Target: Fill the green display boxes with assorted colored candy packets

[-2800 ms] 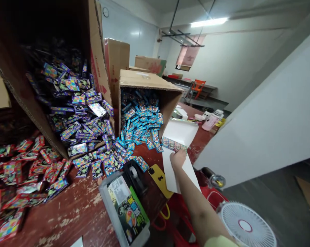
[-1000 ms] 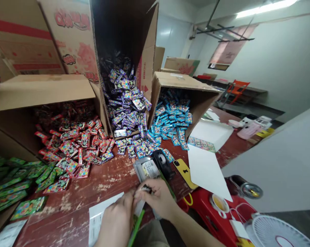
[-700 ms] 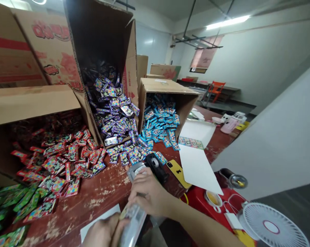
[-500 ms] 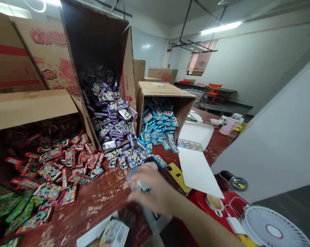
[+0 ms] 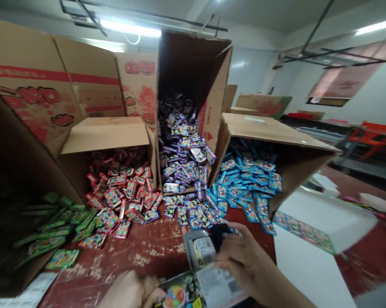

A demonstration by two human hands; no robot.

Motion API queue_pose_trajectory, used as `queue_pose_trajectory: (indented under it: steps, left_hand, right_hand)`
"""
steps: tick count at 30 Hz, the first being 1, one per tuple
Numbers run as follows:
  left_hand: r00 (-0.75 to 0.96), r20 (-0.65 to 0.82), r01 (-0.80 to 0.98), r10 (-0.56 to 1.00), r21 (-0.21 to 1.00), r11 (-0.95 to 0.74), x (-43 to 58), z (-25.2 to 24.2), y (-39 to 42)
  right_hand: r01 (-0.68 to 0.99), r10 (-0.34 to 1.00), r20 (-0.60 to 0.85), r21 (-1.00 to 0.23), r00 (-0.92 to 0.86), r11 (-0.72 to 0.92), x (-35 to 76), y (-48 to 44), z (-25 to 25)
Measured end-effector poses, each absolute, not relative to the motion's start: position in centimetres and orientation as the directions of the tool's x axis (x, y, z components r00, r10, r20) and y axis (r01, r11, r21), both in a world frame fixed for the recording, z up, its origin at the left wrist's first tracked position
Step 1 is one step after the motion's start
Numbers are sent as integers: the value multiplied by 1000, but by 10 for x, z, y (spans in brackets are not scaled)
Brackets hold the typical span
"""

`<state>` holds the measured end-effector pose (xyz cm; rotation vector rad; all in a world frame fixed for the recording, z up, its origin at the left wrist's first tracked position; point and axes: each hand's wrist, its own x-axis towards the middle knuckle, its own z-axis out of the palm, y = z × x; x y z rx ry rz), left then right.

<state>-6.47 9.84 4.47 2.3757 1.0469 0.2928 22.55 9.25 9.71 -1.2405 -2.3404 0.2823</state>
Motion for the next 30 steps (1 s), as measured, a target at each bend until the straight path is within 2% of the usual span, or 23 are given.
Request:
queue_pose_trajectory:
  steps: [4, 5, 7, 9, 10, 13, 16, 21, 24, 26, 28, 30]
  left_hand:
    - [604, 237, 477, 761, 657, -584, -34, 51, 99]
    - [563, 284, 453, 776, 679, -578, -28, 54, 100]
    - [477, 326, 437, 816, 717, -542, -28, 62, 102]
    - [373, 342, 457, 862, 741, -492, -45, 68, 102]
    - [322, 350, 467, 880, 750, -469, -59, 70, 101]
    - [220, 365, 432, 905, 795, -426, -107, 70, 94]
    - [75, 315, 318, 946, 892, -322, -150, 71, 86]
    - [-226, 82, 90, 971, 994, -63, -200, 81, 82]
    - [-280, -35, -56, 959, 998, 20, -226, 81, 85]
    - [-258, -75, -78, 963, 995, 57, -237, 79, 86]
    - [-265, -52, -13, 963, 999, 51, -239, 80, 84]
    - [-310, 31, 115, 950, 993, 5, -231, 81, 78]
  right_hand:
    - [662, 704, 394, -262, -591, 702, 193, 93, 125]
    - [676, 712, 404, -256, -574, 691, 183, 92, 126]
    - [753, 777, 457, -291, -433, 590, 166, 92, 123]
    - [785, 848, 468, -416, -248, 459, 149, 94, 116]
    - [759, 885, 419, -504, -202, 412, 139, 96, 113]
    - [571, 952, 206, -764, -225, 300, 97, 103, 107]
    - [391, 972, 133, -898, -192, 200, 42, 112, 111]
    - [212, 974, 0, -976, -225, 49, -34, 107, 95]
    - [194, 933, -184, -973, -309, -127, -61, 86, 63]
    - [160, 897, -245, -967, -368, -198, -73, 73, 50]
    - [107, 914, -171, -984, -367, -141, -82, 65, 51]
    - [112, 965, -21, -994, -263, 9, -87, 61, 62]
